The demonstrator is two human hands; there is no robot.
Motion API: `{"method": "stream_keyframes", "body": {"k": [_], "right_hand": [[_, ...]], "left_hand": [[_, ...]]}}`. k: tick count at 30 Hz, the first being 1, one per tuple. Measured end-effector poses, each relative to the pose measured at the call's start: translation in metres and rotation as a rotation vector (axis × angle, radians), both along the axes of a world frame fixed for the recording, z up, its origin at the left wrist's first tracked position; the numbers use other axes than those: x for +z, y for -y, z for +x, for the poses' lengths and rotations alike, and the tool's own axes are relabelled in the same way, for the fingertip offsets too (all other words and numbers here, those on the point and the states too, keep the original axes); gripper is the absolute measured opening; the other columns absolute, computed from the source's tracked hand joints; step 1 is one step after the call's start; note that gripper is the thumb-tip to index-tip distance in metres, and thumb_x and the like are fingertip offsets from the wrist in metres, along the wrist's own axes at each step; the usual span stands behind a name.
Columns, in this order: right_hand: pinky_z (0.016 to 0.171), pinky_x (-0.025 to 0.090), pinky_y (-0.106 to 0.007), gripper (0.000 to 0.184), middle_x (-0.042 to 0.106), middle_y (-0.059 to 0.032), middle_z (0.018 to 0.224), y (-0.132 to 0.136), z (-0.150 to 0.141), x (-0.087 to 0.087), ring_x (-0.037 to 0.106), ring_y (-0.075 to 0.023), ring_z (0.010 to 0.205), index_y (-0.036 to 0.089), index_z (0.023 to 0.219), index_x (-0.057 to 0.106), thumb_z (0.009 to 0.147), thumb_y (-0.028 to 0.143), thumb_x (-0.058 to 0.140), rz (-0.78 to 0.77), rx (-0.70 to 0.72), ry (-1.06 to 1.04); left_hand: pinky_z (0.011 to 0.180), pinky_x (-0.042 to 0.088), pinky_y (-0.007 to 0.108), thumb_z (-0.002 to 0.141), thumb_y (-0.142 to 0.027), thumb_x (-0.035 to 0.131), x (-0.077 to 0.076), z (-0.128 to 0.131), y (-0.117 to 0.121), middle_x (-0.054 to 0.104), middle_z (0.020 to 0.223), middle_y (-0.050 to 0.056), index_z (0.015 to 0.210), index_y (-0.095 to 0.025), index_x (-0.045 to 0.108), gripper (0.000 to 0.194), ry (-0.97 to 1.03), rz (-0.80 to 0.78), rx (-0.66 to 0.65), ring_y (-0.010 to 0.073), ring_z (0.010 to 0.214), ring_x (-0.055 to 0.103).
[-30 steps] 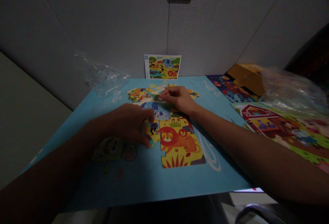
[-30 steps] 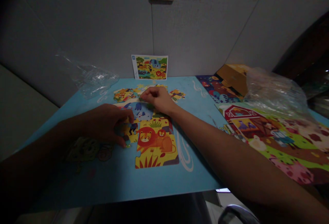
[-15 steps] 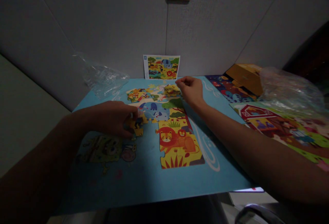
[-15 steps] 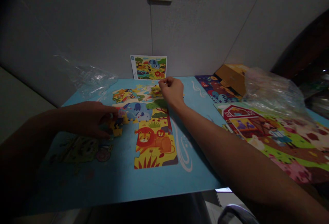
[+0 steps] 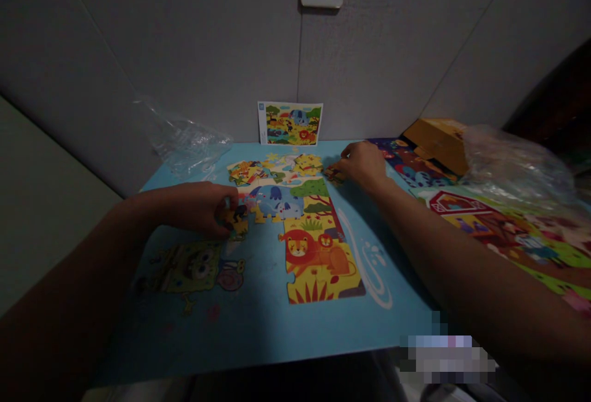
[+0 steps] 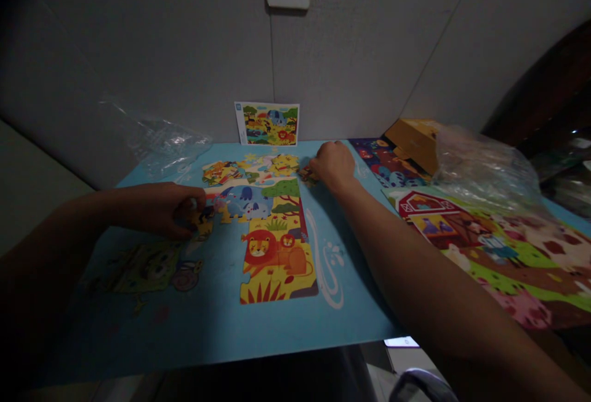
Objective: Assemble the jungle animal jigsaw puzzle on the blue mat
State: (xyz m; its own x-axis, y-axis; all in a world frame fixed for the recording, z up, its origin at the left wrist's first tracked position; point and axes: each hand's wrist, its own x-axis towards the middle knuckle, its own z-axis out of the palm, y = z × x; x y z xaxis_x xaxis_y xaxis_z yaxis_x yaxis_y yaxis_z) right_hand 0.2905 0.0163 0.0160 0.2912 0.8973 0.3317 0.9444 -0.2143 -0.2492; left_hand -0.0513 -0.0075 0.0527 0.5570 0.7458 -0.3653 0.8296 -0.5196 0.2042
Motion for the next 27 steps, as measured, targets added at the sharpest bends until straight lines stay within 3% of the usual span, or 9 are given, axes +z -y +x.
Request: {"method": "stream_keyframes", "body": {"k": [6, 15, 18, 22, 27], "right_hand": [[0.084, 0.055, -0.039, 0.037, 0.075, -0.0226, 0.111, 0.000, -0.003, 0.000, 0.071, -0.0332, 0.102, 0.010, 0.109, 0.079, 0.081, 0.027, 0.064, -0.063, -0.007, 0.036], [0.082, 0.055, -0.039, 0.039, 0.075, -0.0278, 0.108, 0.005, 0.002, 0.020, 0.072, -0.0389, 0.105, 0.006, 0.110, 0.078, 0.079, 0.024, 0.063, -0.069, -0.139, 0.012], [0.082, 0.055, -0.040, 0.042, 0.075, -0.0266, 0.108, 0.005, 0.003, 0.021, 0.072, -0.0386, 0.106, 0.008, 0.111, 0.077, 0.081, 0.036, 0.065, -0.167, -0.111, 0.045], [0.083, 0.054, -0.041, 0.061, 0.074, -0.0244, 0.112, 0.004, 0.004, 0.018, 0.070, -0.0372, 0.107, 0.011, 0.108, 0.077, 0.080, 0.065, 0.066, -0.388, -0.024, 0.061], [0.076, 0.051, -0.035, 0.061, 0.076, -0.0209, 0.101, -0.001, 0.008, 0.009, 0.071, -0.0311, 0.095, 0.013, 0.101, 0.078, 0.075, 0.068, 0.072, -0.431, 0.035, 0.040]], "left_hand": [[0.058, 0.039, 0.026, 0.063, -0.038, 0.070, 0.004, 0.000, 0.000, 0.066, 0.077, 0.001, 0.096, -0.021, 0.060, 0.038, -0.047, -0.015, -0.008, 0.0187, 0.067, 0.062], [0.054, 0.037, 0.025, 0.062, -0.027, 0.066, -0.006, -0.012, -0.007, 0.060, 0.068, -0.002, 0.084, -0.022, 0.051, 0.027, 0.029, -0.024, 0.014, 0.0161, 0.061, 0.055], [0.055, 0.037, 0.026, 0.062, -0.024, 0.066, -0.007, -0.015, -0.008, 0.063, 0.069, -0.002, 0.089, -0.022, 0.055, 0.029, -0.003, 0.019, 0.047, 0.0177, 0.062, 0.058], [0.056, 0.036, 0.026, 0.062, -0.022, 0.068, -0.009, -0.018, -0.012, 0.067, 0.074, 0.000, 0.091, -0.022, 0.058, 0.031, -0.006, 0.061, 0.064, 0.0192, 0.066, 0.060], [0.058, 0.037, 0.028, 0.064, -0.025, 0.069, -0.009, -0.020, -0.015, 0.071, 0.079, 0.003, 0.095, -0.022, 0.058, 0.033, -0.061, 0.058, 0.087, 0.0212, 0.068, 0.063]]}}
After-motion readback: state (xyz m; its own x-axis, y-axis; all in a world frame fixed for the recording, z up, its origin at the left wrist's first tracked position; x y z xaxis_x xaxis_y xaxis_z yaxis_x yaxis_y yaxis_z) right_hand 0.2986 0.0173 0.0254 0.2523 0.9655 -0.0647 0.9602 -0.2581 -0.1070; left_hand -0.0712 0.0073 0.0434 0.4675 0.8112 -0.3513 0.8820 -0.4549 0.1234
